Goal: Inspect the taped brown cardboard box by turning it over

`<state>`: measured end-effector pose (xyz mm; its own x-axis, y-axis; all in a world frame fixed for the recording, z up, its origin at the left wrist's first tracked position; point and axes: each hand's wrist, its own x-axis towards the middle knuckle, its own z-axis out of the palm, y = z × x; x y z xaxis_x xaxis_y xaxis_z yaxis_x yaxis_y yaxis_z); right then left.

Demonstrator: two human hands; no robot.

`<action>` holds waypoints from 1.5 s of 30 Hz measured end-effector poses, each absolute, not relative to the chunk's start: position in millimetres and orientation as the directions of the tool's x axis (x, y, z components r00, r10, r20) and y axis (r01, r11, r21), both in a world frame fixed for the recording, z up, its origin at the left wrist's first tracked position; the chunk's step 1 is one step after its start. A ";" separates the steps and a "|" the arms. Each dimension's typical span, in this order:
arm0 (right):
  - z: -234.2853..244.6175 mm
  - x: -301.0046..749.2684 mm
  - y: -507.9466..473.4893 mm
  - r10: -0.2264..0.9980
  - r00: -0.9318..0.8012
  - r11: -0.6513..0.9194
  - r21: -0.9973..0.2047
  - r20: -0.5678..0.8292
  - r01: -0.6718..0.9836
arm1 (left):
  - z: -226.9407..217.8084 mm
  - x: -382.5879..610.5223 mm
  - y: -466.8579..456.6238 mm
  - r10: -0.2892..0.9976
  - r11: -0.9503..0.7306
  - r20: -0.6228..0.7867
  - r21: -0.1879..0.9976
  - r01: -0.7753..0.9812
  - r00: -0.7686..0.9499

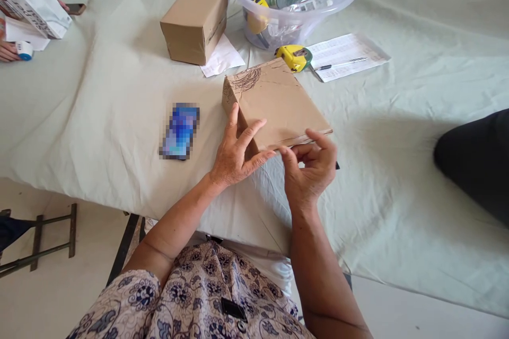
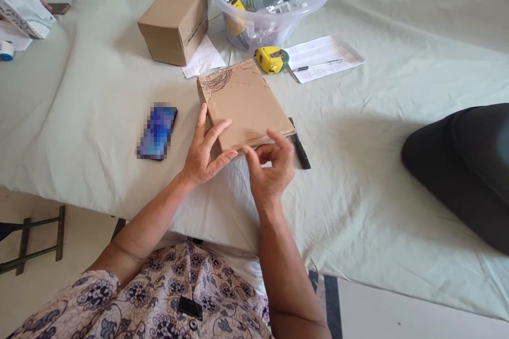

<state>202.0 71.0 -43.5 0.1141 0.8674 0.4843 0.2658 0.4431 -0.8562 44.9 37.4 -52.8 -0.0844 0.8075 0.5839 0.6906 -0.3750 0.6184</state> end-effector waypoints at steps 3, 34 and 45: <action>-42.4 208.1 78.8 0.858 0.253 0.395 -0.889 0.447 0.230 | -51.9 43.6 37.2 0.798 -0.380 0.597 0.610 0.696 -0.087; -45.4 218.8 88.9 0.887 0.240 0.366 -0.918 0.394 0.154 | -40.3 31.6 40.4 0.804 -0.316 0.421 0.900 0.299 -0.419; -48.1 218.7 89.9 0.851 0.246 0.452 -0.885 0.464 0.107 | -40.1 38.0 38.9 0.847 -0.246 0.222 0.969 0.013 -0.484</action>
<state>218.7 89.9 -48.1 0.2457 0.8509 0.4643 0.1074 0.4521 -0.8855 38.0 38.9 -40.1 -0.4835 0.8468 0.2217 0.0134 -0.2461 0.9691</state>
